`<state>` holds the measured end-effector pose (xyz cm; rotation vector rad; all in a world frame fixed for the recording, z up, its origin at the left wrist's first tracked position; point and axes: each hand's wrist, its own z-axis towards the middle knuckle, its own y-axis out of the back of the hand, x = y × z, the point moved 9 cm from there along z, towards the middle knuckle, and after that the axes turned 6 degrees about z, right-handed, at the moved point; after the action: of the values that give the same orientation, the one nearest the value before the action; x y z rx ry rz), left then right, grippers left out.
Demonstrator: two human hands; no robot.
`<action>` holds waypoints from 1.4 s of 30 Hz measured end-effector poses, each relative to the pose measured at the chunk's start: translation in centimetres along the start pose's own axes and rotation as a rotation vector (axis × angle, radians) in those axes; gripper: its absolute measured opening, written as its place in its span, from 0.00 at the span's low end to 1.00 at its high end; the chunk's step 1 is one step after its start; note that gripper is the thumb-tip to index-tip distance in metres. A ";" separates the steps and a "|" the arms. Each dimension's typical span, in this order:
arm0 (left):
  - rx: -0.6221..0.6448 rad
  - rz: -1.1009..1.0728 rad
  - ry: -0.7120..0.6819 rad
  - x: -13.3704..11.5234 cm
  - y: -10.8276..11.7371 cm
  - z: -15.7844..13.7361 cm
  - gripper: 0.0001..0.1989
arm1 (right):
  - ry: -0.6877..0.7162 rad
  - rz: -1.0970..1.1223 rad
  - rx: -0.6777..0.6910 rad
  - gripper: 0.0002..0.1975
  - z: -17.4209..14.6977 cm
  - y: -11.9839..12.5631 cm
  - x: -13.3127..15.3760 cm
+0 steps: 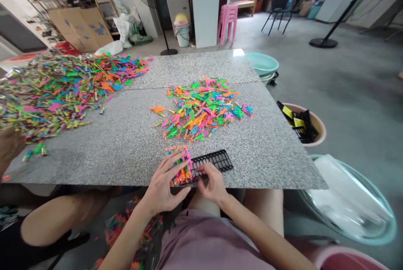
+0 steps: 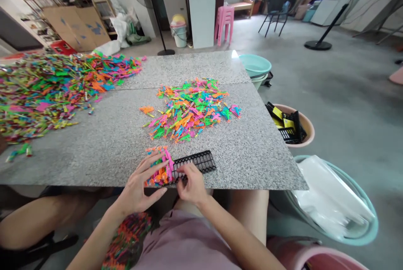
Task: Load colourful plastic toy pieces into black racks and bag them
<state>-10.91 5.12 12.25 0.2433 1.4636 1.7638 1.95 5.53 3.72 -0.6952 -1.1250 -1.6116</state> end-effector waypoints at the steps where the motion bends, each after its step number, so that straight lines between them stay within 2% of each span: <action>1: 0.010 -0.017 -0.002 -0.2 0.2 0.1 0.31 | 0.027 -0.014 0.028 0.13 -0.8 -0.3 0.7; 3: -0.021 -0.022 -0.010 -0.7 0.9 0.4 0.30 | 0.051 -0.064 0.092 0.12 -1.4 -1.5 1.5; 6: -0.093 0.014 -0.032 -1.3 1.5 0.3 0.29 | 0.012 -0.148 0.139 0.09 -1.0 -3.0 1.3; 9: -0.038 0.002 -0.012 -0.9 0.9 0.0 0.34 | 0.020 -0.231 0.164 0.09 -0.7 -3.8 0.9; 12: 0.032 -0.018 0.023 -0.1 0.5 -0.1 0.37 | 0.102 -0.302 0.168 0.09 -1.0 -3.7 1.3; 17: 0.085 -0.022 0.034 0.4 0.5 0.5 0.36 | 0.222 -0.334 0.189 0.06 -1.4 -3.6 2.0; 23: 0.060 0.003 0.069 1.0 0.0 0.8 0.38 | 0.243 -0.361 0.282 0.07 -1.0 -4.3 2.0; 31: 0.097 0.017 0.110 0.9 -0.5 1.5 0.45 | 0.277 -0.306 0.364 0.09 -0.9 -4.2 1.4; 35: 0.084 -0.029 0.103 0.4 -0.6 1.3 0.49 | 0.233 -0.311 0.431 0.09 -0.7 -4.5 1.4; 37: 0.032 -0.065 0.073 0.0 -0.5 0.8 0.46 | 0.184 -0.344 0.447 0.07 -0.7 -4.4 1.7; 40: -0.110 -0.108 0.033 -0.2 0.2 -0.1 0.31 | 0.142 -0.378 0.471 0.05 -0.8 -4.0 2.2; 42: -0.137 -0.121 0.044 0.1 0.2 -0.5 0.26 | 0.123 -0.365 0.482 0.06 -0.7 -3.2 2.2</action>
<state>-11.42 4.83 12.21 0.0442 1.3518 1.7717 -1.74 4.15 4.22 -0.0757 -1.5367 -1.5613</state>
